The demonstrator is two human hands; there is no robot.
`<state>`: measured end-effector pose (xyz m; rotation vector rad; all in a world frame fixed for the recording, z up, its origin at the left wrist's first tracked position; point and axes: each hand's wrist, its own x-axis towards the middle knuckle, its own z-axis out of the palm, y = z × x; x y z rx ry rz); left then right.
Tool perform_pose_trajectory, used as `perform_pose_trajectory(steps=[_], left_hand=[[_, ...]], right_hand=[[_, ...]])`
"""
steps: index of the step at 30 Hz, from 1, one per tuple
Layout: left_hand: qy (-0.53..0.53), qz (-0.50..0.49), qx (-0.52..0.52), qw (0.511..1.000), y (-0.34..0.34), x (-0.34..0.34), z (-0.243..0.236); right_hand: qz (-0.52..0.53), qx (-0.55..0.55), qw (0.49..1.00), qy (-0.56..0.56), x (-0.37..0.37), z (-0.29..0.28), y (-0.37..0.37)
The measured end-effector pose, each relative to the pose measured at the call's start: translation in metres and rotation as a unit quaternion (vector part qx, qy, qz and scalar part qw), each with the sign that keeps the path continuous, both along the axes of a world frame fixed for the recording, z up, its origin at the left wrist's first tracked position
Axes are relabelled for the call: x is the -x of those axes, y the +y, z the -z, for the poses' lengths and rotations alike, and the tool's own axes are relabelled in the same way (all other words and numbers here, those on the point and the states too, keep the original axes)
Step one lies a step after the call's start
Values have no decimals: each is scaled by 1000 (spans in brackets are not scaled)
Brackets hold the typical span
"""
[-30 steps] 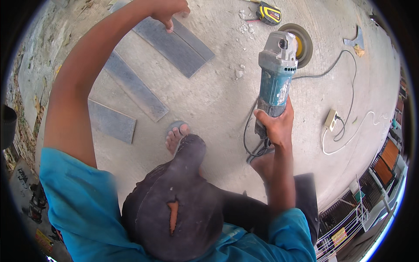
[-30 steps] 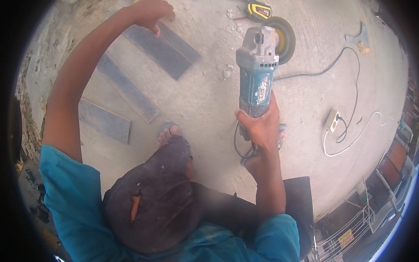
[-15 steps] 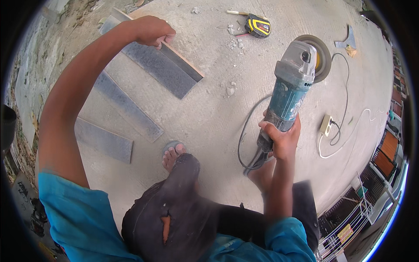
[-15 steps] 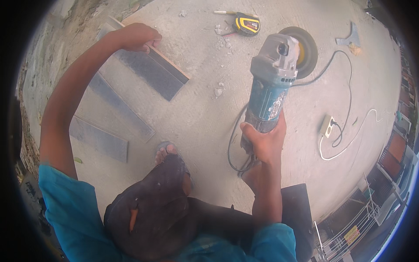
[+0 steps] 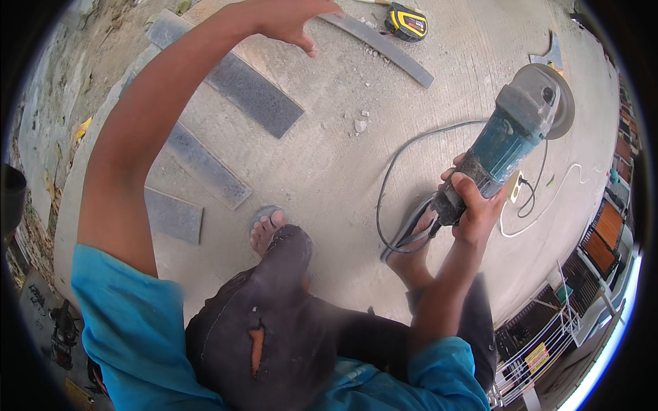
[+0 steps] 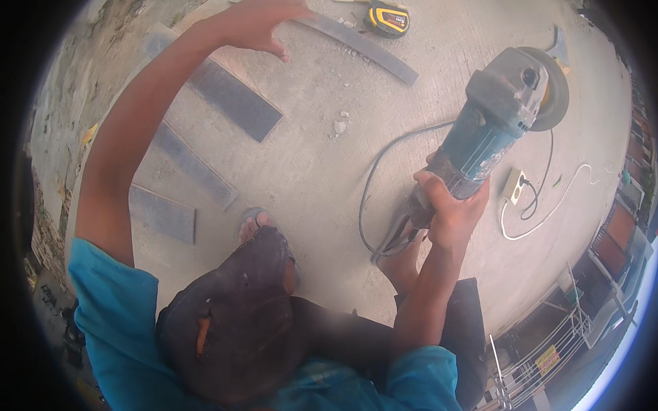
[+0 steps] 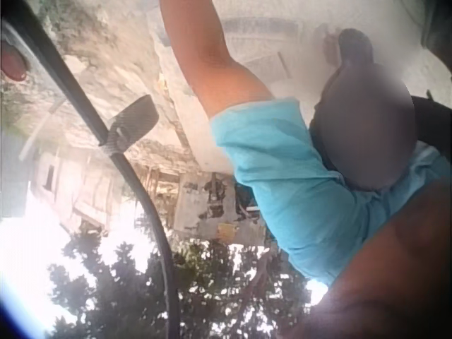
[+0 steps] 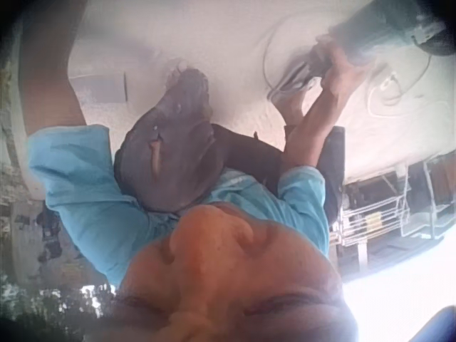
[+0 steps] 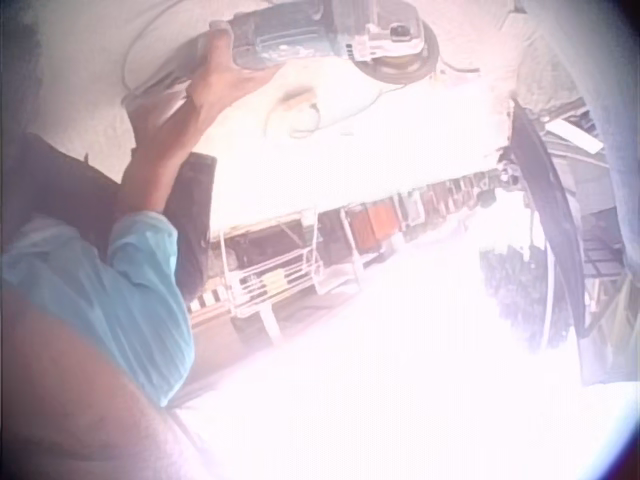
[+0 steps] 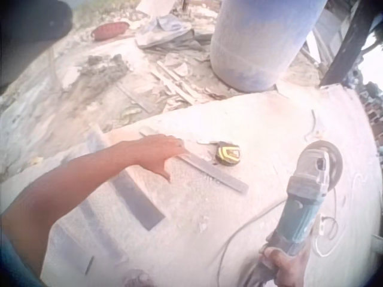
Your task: The person measures and marks rectangular tiles with a pencil and tape measure, then uses an angle grinder to cut them into smaller pieces. The person handles the tiles and grinder repeatedly, cutting multiple pieces and arranging them on the ground.
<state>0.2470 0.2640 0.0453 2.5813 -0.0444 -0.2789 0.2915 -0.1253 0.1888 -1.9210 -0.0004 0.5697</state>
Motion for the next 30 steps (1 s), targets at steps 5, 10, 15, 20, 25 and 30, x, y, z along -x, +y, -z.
perform_pose_trajectory(steps=[5, 10, 15, 20, 25, 30], left_hand=[[9, 153, -160, 975, 40, 107, -3], [48, 201, -152, 967, 43, 116, -5], [0, 166, -189, 968, 32, 114, -45], [-189, -106, -94, 972, 30, 112, -119], [-25, -406, 346, 845, 20, 97, -147], [-88, -517, 512, 680, -29, 121, -106]], right_hand=[[-9, 1, 1000, -17, 3, 4, 6], [-32, -17, 999, 15, 11, -1, 22], [-58, -26, 998, -26, 12, -9, 26], [-49, -74, 995, -39, -3, -17, 30], [-28, -91, 994, -59, -21, -20, 46], [-42, -57, 996, -49, -21, -14, 45]])
